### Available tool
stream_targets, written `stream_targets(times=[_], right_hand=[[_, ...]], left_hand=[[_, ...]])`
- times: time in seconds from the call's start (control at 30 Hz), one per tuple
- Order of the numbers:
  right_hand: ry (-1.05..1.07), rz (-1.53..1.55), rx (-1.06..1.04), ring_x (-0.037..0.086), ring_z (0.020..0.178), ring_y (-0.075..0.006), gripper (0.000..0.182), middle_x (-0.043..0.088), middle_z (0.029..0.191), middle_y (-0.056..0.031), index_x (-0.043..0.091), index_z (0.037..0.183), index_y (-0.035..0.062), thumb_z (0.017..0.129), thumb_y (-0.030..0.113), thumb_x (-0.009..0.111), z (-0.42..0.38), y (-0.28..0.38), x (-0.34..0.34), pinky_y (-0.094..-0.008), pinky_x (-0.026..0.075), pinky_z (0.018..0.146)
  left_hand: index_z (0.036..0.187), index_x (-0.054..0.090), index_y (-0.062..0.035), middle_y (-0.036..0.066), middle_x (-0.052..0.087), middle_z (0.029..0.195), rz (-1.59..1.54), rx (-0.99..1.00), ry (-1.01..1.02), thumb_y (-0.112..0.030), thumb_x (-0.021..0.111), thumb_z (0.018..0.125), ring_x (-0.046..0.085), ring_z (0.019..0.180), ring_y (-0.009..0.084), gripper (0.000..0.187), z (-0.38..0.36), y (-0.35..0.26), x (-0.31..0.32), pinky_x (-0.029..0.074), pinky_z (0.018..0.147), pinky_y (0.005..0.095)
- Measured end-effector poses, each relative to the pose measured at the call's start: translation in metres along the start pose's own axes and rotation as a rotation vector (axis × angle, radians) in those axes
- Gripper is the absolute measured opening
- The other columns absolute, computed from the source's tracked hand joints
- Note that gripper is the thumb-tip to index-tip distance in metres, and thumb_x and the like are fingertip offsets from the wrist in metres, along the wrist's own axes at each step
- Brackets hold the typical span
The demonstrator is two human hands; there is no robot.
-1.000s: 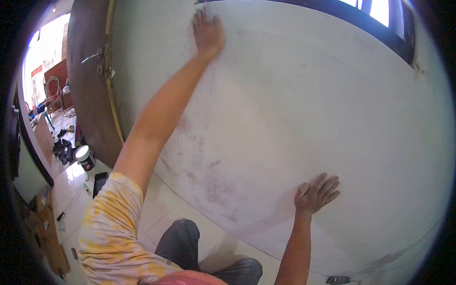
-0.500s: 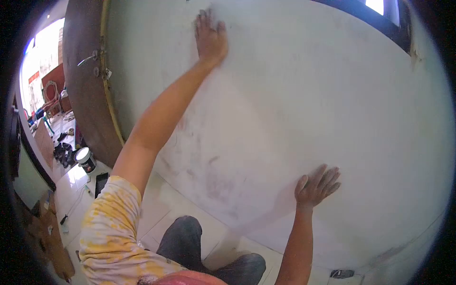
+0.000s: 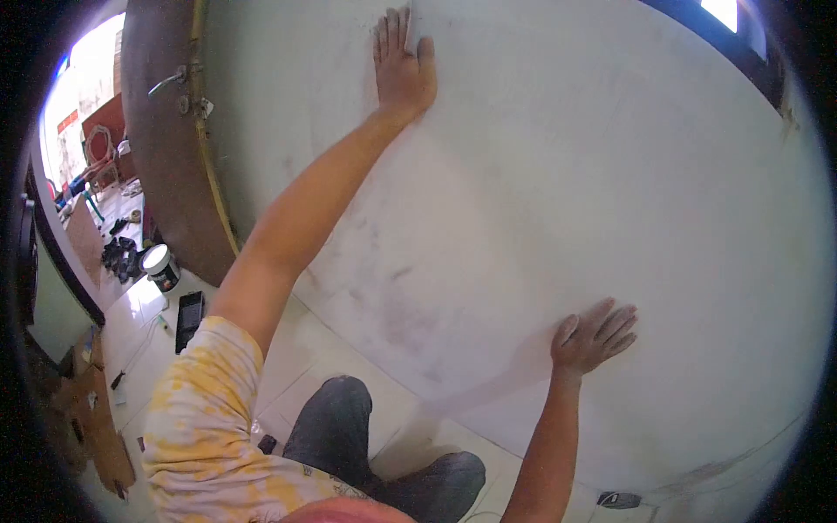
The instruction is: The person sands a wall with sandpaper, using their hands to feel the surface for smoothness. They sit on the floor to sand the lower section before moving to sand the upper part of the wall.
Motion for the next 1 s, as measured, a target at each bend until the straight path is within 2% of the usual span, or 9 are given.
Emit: stream_targets(times=[0.13, 0.2, 0.27, 0.33, 0.5, 0.6, 0.8, 0.93, 1.0], right_hand=[[0.038, -0.005, 0.02, 0.018, 0.146, -0.0408, 0.062, 0.021, 0.156, -0.0247, 0.033, 0.148, 0.0028, 0.1, 0.042, 0.029, -0.001, -0.001, 0.002, -0.0559, 0.009, 0.116], [0.047, -0.008, 0.017, 0.018, 0.145, -0.0413, 0.062, 0.021, 0.156, -0.0249, 0.033, 0.148, 0.0028, 0.1, 0.043, 0.029, -0.002, -0.004, 0.004, -0.0567, 0.008, 0.116], [0.033, -0.001, 0.015, 0.018, 0.145, -0.0417, 0.063, 0.022, 0.155, -0.0251, 0.033, 0.148, 0.0029, 0.1, 0.044, 0.028, -0.002, -0.003, 0.005, -0.0576, 0.008, 0.116], [0.013, 0.004, 0.003, 0.018, 0.145, -0.0418, 0.063, 0.022, 0.155, -0.025, 0.032, 0.148, 0.0032, 0.1, 0.043, 0.03, -0.001, -0.003, 0.006, -0.0583, 0.008, 0.115], [0.026, 0.009, 0.008, 0.02, 0.145, -0.042, 0.062, 0.022, 0.155, -0.0252, 0.032, 0.149, 0.0035, 0.098, 0.039, 0.034, -0.002, -0.001, 0.001, -0.0588, 0.01, 0.115], [0.027, -0.005, -0.007, 0.021, 0.144, -0.0422, 0.061, 0.022, 0.155, -0.0255, 0.032, 0.148, 0.0032, 0.097, 0.037, 0.035, 0.0, -0.001, 0.002, -0.0588, 0.011, 0.115], [0.019, 0.01, -0.004, 0.02, 0.145, -0.0422, 0.061, 0.02, 0.156, -0.0253, 0.03, 0.15, 0.005, 0.098, 0.037, 0.032, -0.003, -0.001, 0.003, -0.0592, 0.011, 0.115], [0.01, 0.025, -0.012, 0.019, 0.145, -0.0419, 0.061, 0.019, 0.156, -0.0247, 0.028, 0.151, 0.0059, 0.099, 0.038, 0.032, 0.001, -0.001, -0.001, -0.0593, 0.011, 0.115], [0.022, 0.035, -0.003, 0.019, 0.145, -0.0419, 0.061, 0.019, 0.157, -0.0244, 0.028, 0.151, 0.0061, 0.099, 0.038, 0.032, 0.0, 0.002, -0.001, -0.0595, 0.01, 0.114]], left_hand=[[0.149, 0.025, 0.0001, 0.023, 0.022, 0.155, -0.021, -0.073, 0.01, -0.027, 0.038, 0.101, 0.019, 0.145, 0.0377, 0.057, 0.02, 0.023, 0.003, 0.014, 0.12, 0.0446], [0.148, 0.028, 0.0007, 0.023, 0.025, 0.154, -0.042, -0.226, -0.048, -0.027, 0.041, 0.099, 0.02, 0.144, 0.0373, 0.058, 0.064, 0.08, 0.028, 0.014, 0.12, 0.0445], [0.149, 0.026, -0.002, 0.021, 0.023, 0.155, -0.105, -0.299, -0.065, -0.029, 0.041, 0.099, 0.018, 0.145, 0.0369, 0.059, 0.079, 0.084, 0.025, 0.012, 0.12, 0.0454], [0.153, 0.02, -0.008, 0.018, 0.018, 0.158, -0.197, -0.306, -0.034, -0.034, 0.037, 0.1, 0.013, 0.147, 0.0364, 0.061, 0.062, 0.077, 0.015, 0.007, 0.12, 0.0472], [0.152, 0.022, -0.0073, 0.018, 0.019, 0.158, -0.17, -0.104, 0.027, -0.035, 0.032, 0.101, 0.014, 0.147, 0.0351, 0.06, -0.059, 0.033, -0.008, 0.008, 0.12, 0.0449], [0.152, 0.024, -0.007, 0.018, 0.02, 0.158, -0.221, -0.116, 0.016, -0.035, 0.032, 0.101, 0.014, 0.147, 0.0349, 0.059, -0.046, 0.051, -0.007, 0.008, 0.12, 0.0449], [0.151, 0.023, -0.0047, 0.019, 0.02, 0.158, -0.18, -0.363, -0.053, -0.033, 0.035, 0.1, 0.014, 0.147, 0.0353, 0.06, 0.005, 0.089, 0.006, 0.008, 0.12, 0.0457], [0.151, 0.024, -0.0034, 0.022, 0.02, 0.157, -0.171, -0.198, 0.028, -0.03, 0.04, 0.099, 0.016, 0.146, 0.0372, 0.061, -0.108, 0.034, -0.013, 0.009, 0.119, 0.0489], [0.152, 0.024, -0.0048, 0.022, 0.021, 0.157, -0.231, 0.023, 0.065, -0.029, 0.041, 0.098, 0.016, 0.145, 0.0398, 0.061, -0.161, 0.02, -0.027, 0.01, 0.119, 0.049]])
Point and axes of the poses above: each hand's wrist, its own z-axis towards the middle knuckle, its own x-axis out of the palm, y = z × x, the point moved 1 cm from there along z, towards the middle knuckle
